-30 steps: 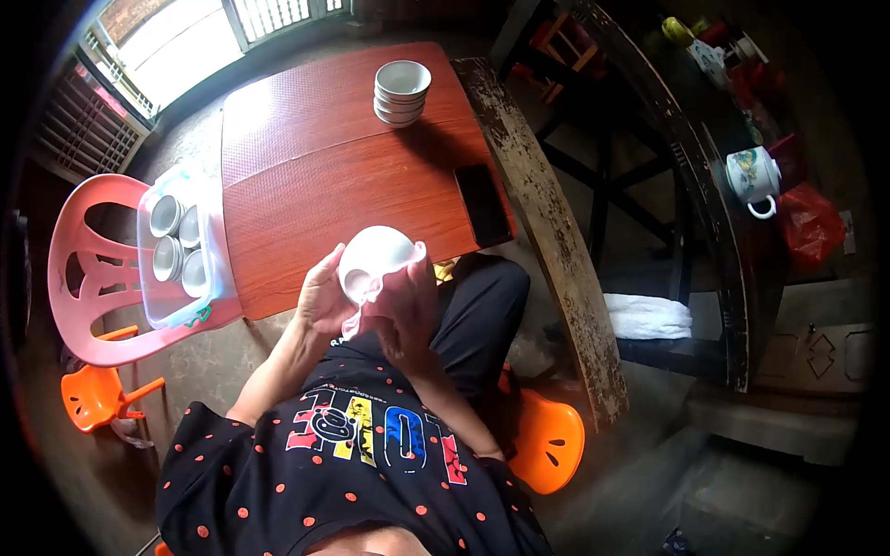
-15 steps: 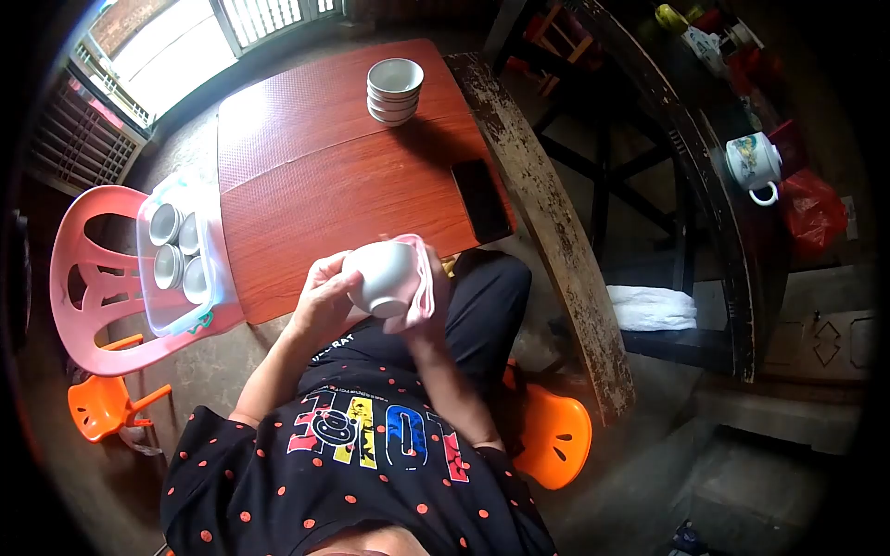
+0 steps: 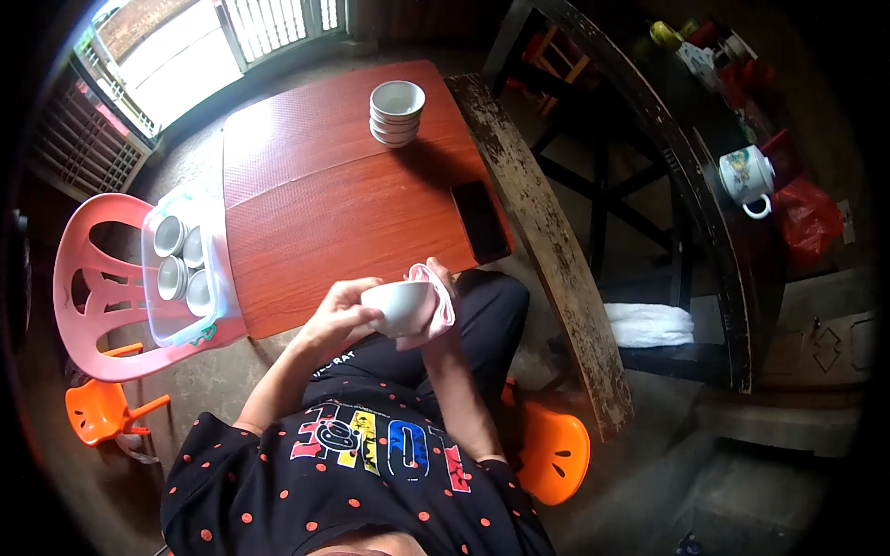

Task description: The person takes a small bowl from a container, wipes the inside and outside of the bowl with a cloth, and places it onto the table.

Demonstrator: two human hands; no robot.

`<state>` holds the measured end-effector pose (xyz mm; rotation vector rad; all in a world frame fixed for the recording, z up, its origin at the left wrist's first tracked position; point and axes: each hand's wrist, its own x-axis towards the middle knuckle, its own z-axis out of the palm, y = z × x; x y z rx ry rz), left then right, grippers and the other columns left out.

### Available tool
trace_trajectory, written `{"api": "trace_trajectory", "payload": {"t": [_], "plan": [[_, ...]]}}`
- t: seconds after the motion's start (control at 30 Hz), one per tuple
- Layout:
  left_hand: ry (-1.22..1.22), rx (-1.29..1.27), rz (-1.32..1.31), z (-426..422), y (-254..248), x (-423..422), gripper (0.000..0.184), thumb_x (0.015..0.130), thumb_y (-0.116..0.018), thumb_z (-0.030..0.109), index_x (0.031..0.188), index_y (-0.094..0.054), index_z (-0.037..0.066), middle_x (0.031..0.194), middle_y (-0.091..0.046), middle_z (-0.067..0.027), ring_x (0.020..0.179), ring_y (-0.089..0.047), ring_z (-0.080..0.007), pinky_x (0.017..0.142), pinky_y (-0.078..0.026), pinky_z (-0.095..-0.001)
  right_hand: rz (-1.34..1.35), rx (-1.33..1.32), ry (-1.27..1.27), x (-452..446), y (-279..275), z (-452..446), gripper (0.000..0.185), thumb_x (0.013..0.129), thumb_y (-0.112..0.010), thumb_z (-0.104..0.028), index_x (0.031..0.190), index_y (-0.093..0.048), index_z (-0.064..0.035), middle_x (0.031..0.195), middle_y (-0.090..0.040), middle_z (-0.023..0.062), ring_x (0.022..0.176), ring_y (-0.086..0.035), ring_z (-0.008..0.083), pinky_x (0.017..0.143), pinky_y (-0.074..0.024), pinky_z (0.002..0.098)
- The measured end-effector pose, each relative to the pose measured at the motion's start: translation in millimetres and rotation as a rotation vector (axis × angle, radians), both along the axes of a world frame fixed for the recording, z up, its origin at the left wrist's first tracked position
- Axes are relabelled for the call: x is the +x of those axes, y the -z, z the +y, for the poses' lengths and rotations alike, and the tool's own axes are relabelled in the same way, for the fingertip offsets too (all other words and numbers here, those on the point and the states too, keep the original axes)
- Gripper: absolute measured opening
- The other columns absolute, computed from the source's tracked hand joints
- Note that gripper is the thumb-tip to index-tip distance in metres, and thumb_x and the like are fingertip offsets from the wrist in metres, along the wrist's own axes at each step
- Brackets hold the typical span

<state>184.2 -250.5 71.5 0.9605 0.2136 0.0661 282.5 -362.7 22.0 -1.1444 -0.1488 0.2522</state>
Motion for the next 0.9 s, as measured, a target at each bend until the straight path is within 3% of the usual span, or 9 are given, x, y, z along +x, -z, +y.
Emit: {"api": "trace_trajectory", "payload": {"t": [0.07,0.13,0.23,0.37,0.47,0.53,0.6,0.73,0.9], "plan": [[0.084,0.374,0.033,-0.6,-21.7,1.0,0.032,0.083,-0.068,0.018,0.106,-0.059,-0.003,0.091,-0.062,-0.0024,0.085,-0.056,-0.0086,0.076,-0.046,-0.0236,0.074,-0.050,-0.602,26.4,-63.8,-16.9,0.031,0.093,-0.054,-0.027,0.072,-0.061,-0.0043,0.061,-0.058,0.0013,0.058,-0.057,0.0111,0.056,-0.0464,0.0304],[0.162,0.601,0.005,1.2,-5.9,1.7,0.031,0.089,-0.063,0.021,0.108,-0.059,-0.003,0.091,-0.062,-0.0014,0.084,-0.053,-0.0067,0.075,-0.045,-0.0231,-0.989,-0.761,-0.308,29.8,-75.3,-7.1,0.031,0.087,-0.061,-0.018,0.062,-0.056,-0.0007,0.055,-0.055,0.0036,0.050,-0.051,0.0132,0.048,-0.0403,0.0300],[-0.018,0.161,-0.098,-5.8,24.3,5.7,0.028,0.089,-0.063,0.023,0.105,-0.060,0.000,0.089,-0.063,-0.0018,0.084,-0.055,-0.0069,0.077,-0.045,-0.0236,-0.638,-0.509,-0.364,31.5,-60.0,-8.6,0.024,0.083,-0.066,-0.020,0.073,-0.060,0.0006,0.063,-0.061,0.0097,0.054,-0.055,0.0214,0.055,-0.0440,0.0334],[-0.094,-0.227,-0.052,-1.8,19.6,8.8,0.032,0.086,-0.067,0.025,0.107,-0.060,0.001,0.099,-0.065,-0.0071,0.089,-0.061,-0.0135,0.082,-0.049,-0.0286,-1.016,-0.663,0.024,16.2,9.4,-26.8,0.098,0.073,-0.034,-0.083,0.113,-0.057,0.0030,0.105,-0.061,0.0208,0.092,-0.061,0.0361,0.083,-0.0472,0.0438],[-0.056,-0.265,0.026,-6.2,18.6,8.4,0.035,0.086,-0.066,0.027,0.107,-0.060,-0.001,0.100,-0.065,-0.0081,0.090,-0.062,-0.0146,0.080,-0.050,-0.0291,-1.145,-0.697,-0.004,27.9,-6.5,-27.0,0.063,0.084,-0.054,-0.058,0.106,-0.058,0.0014,0.101,-0.061,0.0197,0.088,-0.062,0.0355,0.079,-0.0492,0.0431],[0.085,-0.124,0.078,-6.6,35.3,11.1,0.033,0.088,-0.064,0.026,0.107,-0.060,-0.001,0.098,-0.065,-0.0070,0.088,-0.063,-0.0136,0.079,-0.050,-0.0287,-0.219,-0.353,-0.409,28.1,-52.3,-11.9,0.038,0.087,-0.061,-0.036,0.101,-0.057,-0.0009,0.093,-0.062,0.0173,0.084,-0.063,0.0330,0.077,-0.0490,0.0405],[0.069,-0.237,0.016,-8.7,26.2,15.1,0.031,0.088,-0.063,0.023,0.106,-0.060,-0.001,0.102,-0.065,-0.0072,0.090,-0.062,-0.0140,0.080,-0.050,-0.0301,-0.736,-0.667,-0.545,28.7,-87.3,-13.1,0.025,0.089,-0.057,-0.025,0.096,-0.061,-0.0016,0.086,-0.065,0.0129,0.085,-0.064,0.0308,0.080,-0.0476,0.0364],[0.004,-0.666,-0.020,0.3,15.1,21.3,0.045,0.090,-0.057,0.031,0.123,-0.052,0.000,0.118,-0.060,-0.0111,0.107,-0.058,-0.0229,0.095,-0.045,-0.0386,-1.183,-0.565,-0.421,24.6,-73.7,-22.7,0.023,0.088,-0.049,-0.015,0.102,-0.063,-0.0032,0.111,-0.062,0.0151,0.110,-0.057,0.0338,0.098,-0.0391,0.0461],[0.019,-0.991,-0.065,14.2,32.1,22.1,0.046,0.096,-0.047,0.033,0.123,-0.050,-0.004,0.120,-0.058,-0.0182,0.110,-0.057,-0.0271,0.095,-0.046,-0.0436,-1.237,-0.647,-0.142,-13.9,-27.5,-29.1,0.032,0.095,-0.049,-0.033,0.116,-0.054,-0.0104,0.131,-0.046,0.0167,0.131,-0.033,0.0410,0.108,-0.0253,0.0550]]}}
